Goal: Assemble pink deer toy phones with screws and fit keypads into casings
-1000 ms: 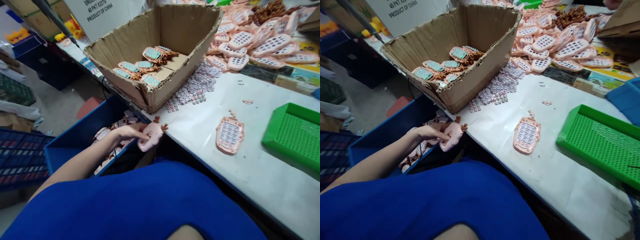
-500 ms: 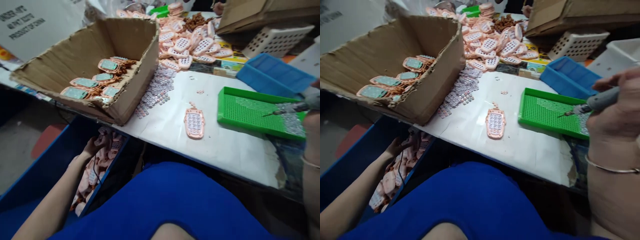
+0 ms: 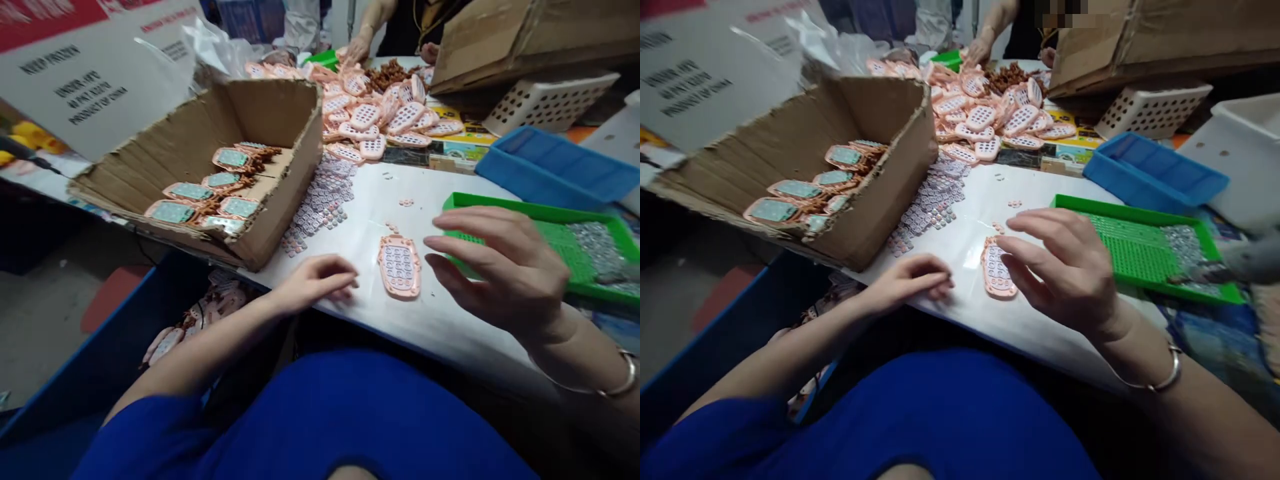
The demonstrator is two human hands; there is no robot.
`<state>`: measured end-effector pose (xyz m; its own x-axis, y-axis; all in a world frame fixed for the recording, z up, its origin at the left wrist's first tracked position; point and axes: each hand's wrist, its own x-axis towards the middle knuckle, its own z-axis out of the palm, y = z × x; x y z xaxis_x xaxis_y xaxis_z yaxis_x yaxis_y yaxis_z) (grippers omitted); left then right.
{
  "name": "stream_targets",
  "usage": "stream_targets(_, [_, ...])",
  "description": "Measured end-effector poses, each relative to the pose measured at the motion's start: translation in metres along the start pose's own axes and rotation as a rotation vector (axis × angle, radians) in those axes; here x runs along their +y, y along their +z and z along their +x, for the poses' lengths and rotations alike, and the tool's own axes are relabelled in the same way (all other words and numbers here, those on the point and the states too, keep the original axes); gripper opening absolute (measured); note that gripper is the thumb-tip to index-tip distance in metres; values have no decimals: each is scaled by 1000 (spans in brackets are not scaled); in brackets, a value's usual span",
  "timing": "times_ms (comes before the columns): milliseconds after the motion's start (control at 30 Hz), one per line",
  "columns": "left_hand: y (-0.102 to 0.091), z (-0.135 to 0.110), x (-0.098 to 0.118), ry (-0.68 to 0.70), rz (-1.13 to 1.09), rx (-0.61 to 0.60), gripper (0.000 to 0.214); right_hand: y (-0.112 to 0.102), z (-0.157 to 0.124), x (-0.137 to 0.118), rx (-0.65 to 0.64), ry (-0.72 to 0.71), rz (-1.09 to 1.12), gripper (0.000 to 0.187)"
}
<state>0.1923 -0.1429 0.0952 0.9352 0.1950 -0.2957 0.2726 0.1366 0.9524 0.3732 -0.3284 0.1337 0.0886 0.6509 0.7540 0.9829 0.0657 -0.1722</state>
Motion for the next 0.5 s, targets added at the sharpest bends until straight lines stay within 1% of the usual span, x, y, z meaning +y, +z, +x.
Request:
stream_targets(33, [7,19,6,57,-49,37,21,7,12,-5,-8,-62,13,27])
stream_targets(67, [13,37,11,101,-65,50,13,13,26,-9,-13,-87,36,26])
stream_targets(100, [19,53,17,128,-85,53,10,18,42,-13,-5,-84,73,23])
stream_targets(133, [23,67,23,146,-113,57,12,23,59,-15,23,-75,116,19])
stream_targets(200, [29,87,33,169,-131,28,15,34,94,-18,62,-62,216,12])
stream_targets(267, [31,98,37,175,-137,-3,17,50,129,-16,26,-25,314,6])
stream_targets(300, [30,101,37,176,-138,3,16,61,146,-15,-23,2,348,7])
stream_targets(367, [26,105,33,172,-148,33,13,87,180,-12,-180,41,357,10])
stream_targets(433, [21,107,29,185,-165,33,11,118,213,-10,-397,46,278,10])
stream_targets(500, [17,110,25,207,-155,19,11,154,243,-12,-634,30,156,7])
